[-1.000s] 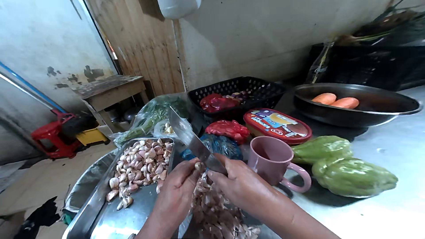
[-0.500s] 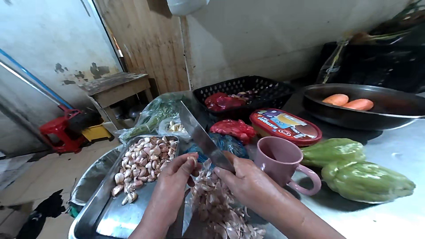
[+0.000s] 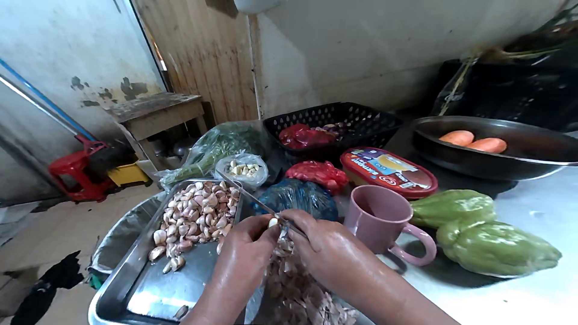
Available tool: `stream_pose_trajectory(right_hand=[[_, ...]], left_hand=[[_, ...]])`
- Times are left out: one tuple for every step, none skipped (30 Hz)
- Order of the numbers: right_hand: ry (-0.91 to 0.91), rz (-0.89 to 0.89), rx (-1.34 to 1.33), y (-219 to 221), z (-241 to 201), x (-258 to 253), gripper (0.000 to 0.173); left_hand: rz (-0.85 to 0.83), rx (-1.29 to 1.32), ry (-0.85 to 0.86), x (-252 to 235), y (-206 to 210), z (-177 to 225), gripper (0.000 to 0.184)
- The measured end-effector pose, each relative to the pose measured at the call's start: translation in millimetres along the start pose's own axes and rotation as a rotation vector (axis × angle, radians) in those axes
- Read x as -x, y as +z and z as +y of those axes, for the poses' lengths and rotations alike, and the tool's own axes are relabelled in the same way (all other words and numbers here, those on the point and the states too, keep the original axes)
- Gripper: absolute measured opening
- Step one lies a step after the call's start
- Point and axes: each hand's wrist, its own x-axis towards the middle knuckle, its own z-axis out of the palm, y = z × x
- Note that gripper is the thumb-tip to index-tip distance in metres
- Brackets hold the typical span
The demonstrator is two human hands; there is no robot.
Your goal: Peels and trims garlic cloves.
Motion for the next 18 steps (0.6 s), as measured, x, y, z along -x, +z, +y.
stream_pose_trajectory(right_hand=[[-0.012,0.019,0.018,1,0,0,0.032],[-0.024,0.038,0.029,2,0,1,0.033],[-0.039,0.057,0.037,4,0,1,0.033],[-0.069,0.099,0.053,7,2,1,0.032],[-0.099,0.137,0.066,10,3,1,0.031],[-0.133,0.179,0.080,13,5,1,0.030],[-0.150,0.196,0.086,15,5,1,0.029],[-0.158,0.205,0.094,16,6,1,0.028],[-0.156,0.207,0.108,16,6,1,0.027],[-0.141,0.188,0.117,15,5,1,0.027],[-0.117,0.158,0.116,14,3,1,0.027],[-0.085,0.107,0.110,11,0,1,0.028],[-0.055,0.056,0.100,8,-2,0,0.028],[-0.038,0.022,0.092,6,-3,0,0.028],[-0.025,-0.001,0.084,4,-5,-1,0.029],[-0.014,-0.016,0.082,3,-6,-1,0.030],[-0.001,-0.029,0.079,2,-7,0,0.030],[0.006,-0.028,0.080,1,-7,0,0.030]], left_hand=[[0.012,0.001,-0.005,0,1,0,0.016],[0.020,0.009,-0.019,0,1,1,0.014],[0.025,0.029,-0.033,0,2,2,0.013],[0.030,0.054,-0.045,-1,2,3,0.011],[0.037,0.081,-0.059,-1,3,3,0.010],[0.042,0.103,-0.068,-2,3,2,0.009],[0.044,0.116,-0.070,-2,4,2,0.008],[0.045,0.120,-0.069,-2,5,2,0.007],[0.048,0.109,-0.066,-2,5,2,0.007],[0.048,0.078,-0.063,-2,6,2,0.007],[0.040,0.033,-0.058,-1,7,3,0.009],[0.031,-0.008,-0.049,0,7,3,0.010],[0.027,-0.035,-0.038,0,7,3,0.011],[0.026,-0.059,-0.031,0,7,3,0.012],[0.021,-0.085,-0.026,1,7,3,0.013],[0.015,-0.111,-0.014,1,6,4,0.014],[0.011,-0.135,0.007,1,6,3,0.016],[0.007,-0.157,0.036,1,6,2,0.018]])
